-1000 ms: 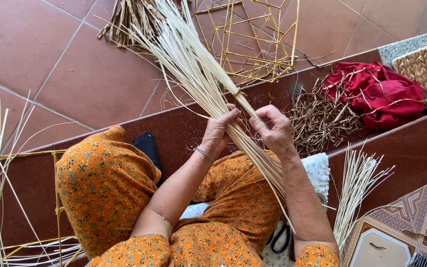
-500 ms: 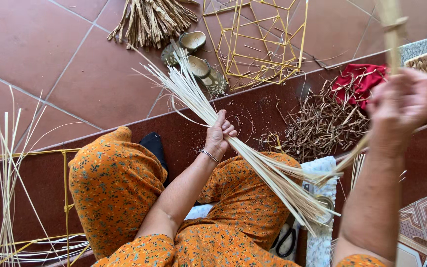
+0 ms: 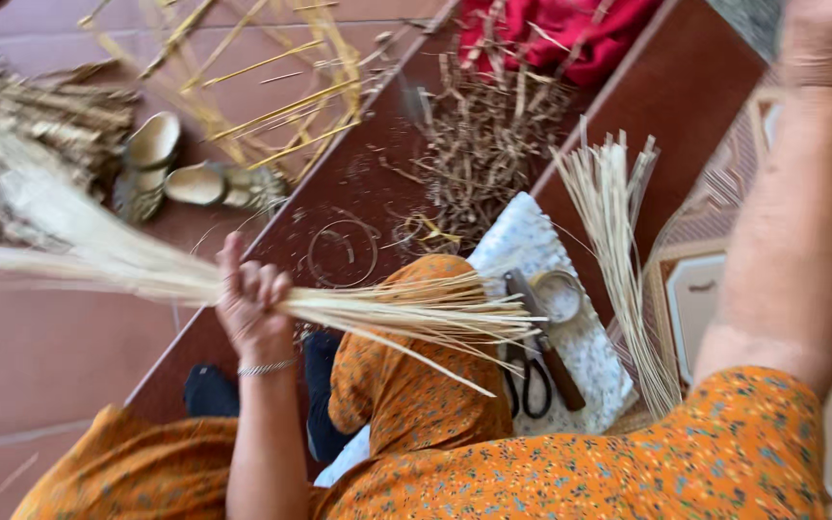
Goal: The person sits on the floor and uses a knife to split and trim dried plant stalks into thin strips. They repeatedly scrape the stalks, separate the strips, and gather them into a bundle, discarding excess material onto the floor.
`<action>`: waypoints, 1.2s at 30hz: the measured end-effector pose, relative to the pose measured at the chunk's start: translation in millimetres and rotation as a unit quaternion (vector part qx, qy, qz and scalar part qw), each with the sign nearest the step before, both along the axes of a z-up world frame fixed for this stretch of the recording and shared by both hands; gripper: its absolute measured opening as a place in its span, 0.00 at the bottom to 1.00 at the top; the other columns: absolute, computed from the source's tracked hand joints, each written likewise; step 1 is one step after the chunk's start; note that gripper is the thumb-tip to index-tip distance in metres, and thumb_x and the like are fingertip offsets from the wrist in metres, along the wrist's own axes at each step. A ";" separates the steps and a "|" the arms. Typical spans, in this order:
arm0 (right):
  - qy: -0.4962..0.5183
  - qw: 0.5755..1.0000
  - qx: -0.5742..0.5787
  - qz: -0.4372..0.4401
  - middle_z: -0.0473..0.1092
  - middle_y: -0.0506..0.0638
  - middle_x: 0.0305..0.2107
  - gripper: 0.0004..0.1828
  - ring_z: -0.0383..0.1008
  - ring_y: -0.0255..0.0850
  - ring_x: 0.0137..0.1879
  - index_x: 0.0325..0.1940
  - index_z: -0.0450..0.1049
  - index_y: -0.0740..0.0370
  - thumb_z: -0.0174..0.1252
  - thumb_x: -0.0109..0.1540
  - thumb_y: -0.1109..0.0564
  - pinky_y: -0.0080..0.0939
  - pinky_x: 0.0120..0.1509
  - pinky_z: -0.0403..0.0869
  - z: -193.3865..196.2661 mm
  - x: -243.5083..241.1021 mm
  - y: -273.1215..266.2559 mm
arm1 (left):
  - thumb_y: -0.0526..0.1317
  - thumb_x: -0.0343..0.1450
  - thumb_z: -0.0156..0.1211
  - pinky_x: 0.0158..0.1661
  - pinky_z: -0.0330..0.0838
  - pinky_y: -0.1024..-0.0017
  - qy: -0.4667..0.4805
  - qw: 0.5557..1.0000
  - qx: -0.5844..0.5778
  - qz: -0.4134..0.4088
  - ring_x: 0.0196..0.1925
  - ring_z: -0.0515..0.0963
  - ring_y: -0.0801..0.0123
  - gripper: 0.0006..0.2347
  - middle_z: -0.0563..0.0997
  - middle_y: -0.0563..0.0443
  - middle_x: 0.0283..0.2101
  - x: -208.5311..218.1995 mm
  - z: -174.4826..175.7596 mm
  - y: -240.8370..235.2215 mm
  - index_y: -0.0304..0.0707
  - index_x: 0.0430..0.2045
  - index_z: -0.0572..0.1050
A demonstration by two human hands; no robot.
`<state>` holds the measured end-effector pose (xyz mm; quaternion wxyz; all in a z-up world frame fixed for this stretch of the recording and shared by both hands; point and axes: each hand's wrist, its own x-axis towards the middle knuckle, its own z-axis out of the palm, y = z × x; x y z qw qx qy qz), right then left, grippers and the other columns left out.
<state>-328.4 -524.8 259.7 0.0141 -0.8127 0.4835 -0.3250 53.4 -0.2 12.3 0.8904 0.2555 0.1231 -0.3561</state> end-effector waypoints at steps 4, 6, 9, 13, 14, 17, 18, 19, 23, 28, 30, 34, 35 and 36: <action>0.145 0.977 0.117 -0.109 0.69 0.53 0.50 0.19 0.66 0.46 0.55 0.59 0.70 0.63 0.64 0.68 0.54 0.47 0.59 0.65 -85.7 -75.1 -37.8 | 0.51 0.82 0.54 0.21 0.51 0.80 -0.013 0.999 -0.021 0.020 0.17 0.54 0.82 0.14 0.58 0.64 0.18 4.3 14.5 5.2 0.43 0.36 0.78; 0.188 0.958 0.164 -0.139 0.69 0.54 0.52 0.21 0.67 0.48 0.58 0.60 0.71 0.63 0.65 0.67 0.53 0.50 0.62 0.65 -109.5 -99.4 -40.9 | 0.54 0.84 0.50 0.20 0.53 0.80 -0.027 0.999 -0.030 0.025 0.16 0.54 0.81 0.16 0.57 0.63 0.16 16.1 21.0 3.5 0.44 0.37 0.76; 0.199 0.959 0.157 -0.131 0.70 0.55 0.55 0.23 0.67 0.50 0.62 0.61 0.71 0.63 0.66 0.65 0.52 0.53 0.68 0.65 -112.9 -113.5 -19.7 | 0.55 0.85 0.49 0.22 0.53 0.80 -0.104 0.993 -0.018 0.048 0.16 0.54 0.81 0.18 0.57 0.61 0.16 30.6 32.4 3.9 0.42 0.34 0.73; 0.018 0.993 0.028 0.114 0.70 0.57 0.59 0.27 0.67 0.53 0.68 0.63 0.71 0.63 0.68 0.63 0.51 0.57 0.75 0.65 -95.1 -39.7 27.0 | 0.55 0.83 0.52 0.24 0.53 0.76 -0.219 0.974 0.009 0.049 0.17 0.54 0.80 0.17 0.57 0.60 0.17 47.1 67.7 -27.2 0.41 0.36 0.71; -0.075 0.970 0.100 0.209 0.66 0.57 0.61 0.34 0.64 0.51 0.70 0.67 0.68 0.64 0.71 0.65 0.44 0.55 0.78 0.63 -98.8 -9.6 51.2 | 0.55 0.84 0.54 0.24 0.53 0.76 -0.250 0.967 0.016 0.046 0.18 0.54 0.80 0.17 0.57 0.60 0.18 46.6 80.8 -41.2 0.41 0.36 0.70; -0.050 0.898 0.164 0.405 0.54 0.56 0.75 0.65 0.53 0.53 0.79 0.80 0.54 0.58 0.71 0.50 0.26 0.56 0.90 0.56 -107.0 76.7 137.2 | 0.50 0.83 0.58 0.24 0.56 0.75 -0.305 0.952 0.019 0.027 0.19 0.57 0.80 0.13 0.59 0.59 0.19 32.7 120.4 -87.2 0.40 0.42 0.71; -0.064 0.860 0.189 0.470 0.54 0.52 0.72 0.67 0.53 0.47 0.79 0.82 0.47 0.56 0.68 0.52 0.20 0.51 0.88 0.56 -113.1 109.3 161.7 | 0.48 0.83 0.59 0.24 0.57 0.75 -0.318 0.948 0.016 0.020 0.19 0.58 0.80 0.11 0.60 0.60 0.19 24.9 132.5 -100.9 0.39 0.44 0.72; -0.079 0.855 0.146 0.492 0.48 0.55 0.75 0.70 0.45 0.49 0.82 0.82 0.40 0.56 0.67 0.52 0.20 0.55 0.89 0.50 -120.9 140.6 189.1 | 0.45 0.83 0.60 0.23 0.57 0.76 -0.360 0.932 0.040 0.005 0.19 0.60 0.80 0.09 0.62 0.58 0.19 16.4 144.2 -115.6 0.40 0.46 0.72; -0.074 0.853 0.193 0.480 0.45 0.61 0.76 0.77 0.45 0.56 0.80 0.81 0.33 0.56 0.74 0.46 0.27 0.64 0.82 0.48 -145.1 220.9 254.2 | 0.33 0.80 0.61 0.26 0.65 0.74 -0.428 0.895 0.114 -0.059 0.24 0.69 0.77 0.08 0.72 0.55 0.28 -16.5 183.5 -155.4 0.35 0.50 0.72; -0.301 0.739 0.369 0.476 0.70 0.57 0.68 0.28 0.77 0.45 0.64 0.70 0.71 0.57 0.68 0.66 0.54 0.51 0.69 0.81 -183.6 274.0 267.8 | 0.28 0.76 0.65 0.27 0.72 0.75 -0.525 0.834 0.114 -0.128 0.27 0.75 0.76 0.12 0.77 0.53 0.29 -24.2 210.3 -182.2 0.30 0.52 0.74; -0.281 0.765 0.343 0.467 0.77 0.52 0.51 0.19 0.80 0.39 0.54 0.56 0.74 0.60 0.70 0.63 0.56 0.43 0.59 0.83 -199.8 282.0 258.8 | 0.27 0.75 0.66 0.36 0.77 0.74 -0.573 0.801 0.086 -0.149 0.33 0.79 0.75 0.13 0.81 0.51 0.35 -18.6 218.2 -186.1 0.30 0.53 0.74; -0.271 0.757 0.355 0.478 0.77 0.47 0.35 0.09 0.79 0.35 0.41 0.40 0.75 0.59 0.70 0.64 0.57 0.36 0.47 0.85 -232.0 287.6 237.2 | 0.27 0.73 0.66 0.51 0.81 0.72 -0.589 0.785 0.018 -0.192 0.48 0.82 0.75 0.14 0.82 0.53 0.44 -3.4 218.9 -184.4 0.33 0.52 0.73; -0.277 0.749 0.355 0.486 0.77 0.47 0.33 0.08 0.79 0.34 0.39 0.39 0.75 0.58 0.70 0.64 0.58 0.35 0.46 0.85 -239.8 287.5 232.9 | 0.28 0.71 0.65 0.53 0.82 0.71 -0.581 0.787 0.007 -0.209 0.50 0.82 0.76 0.15 0.82 0.55 0.45 0.8 214.3 -184.5 0.35 0.51 0.72; -0.284 0.741 0.355 0.494 0.77 0.46 0.31 0.08 0.79 0.32 0.38 0.37 0.75 0.57 0.69 0.64 0.58 0.34 0.45 0.85 -248.0 286.6 229.2 | 0.28 0.71 0.66 0.55 0.81 0.70 -0.602 0.773 0.011 -0.201 0.50 0.82 0.76 0.17 0.82 0.54 0.44 2.6 206.1 -185.2 0.35 0.53 0.71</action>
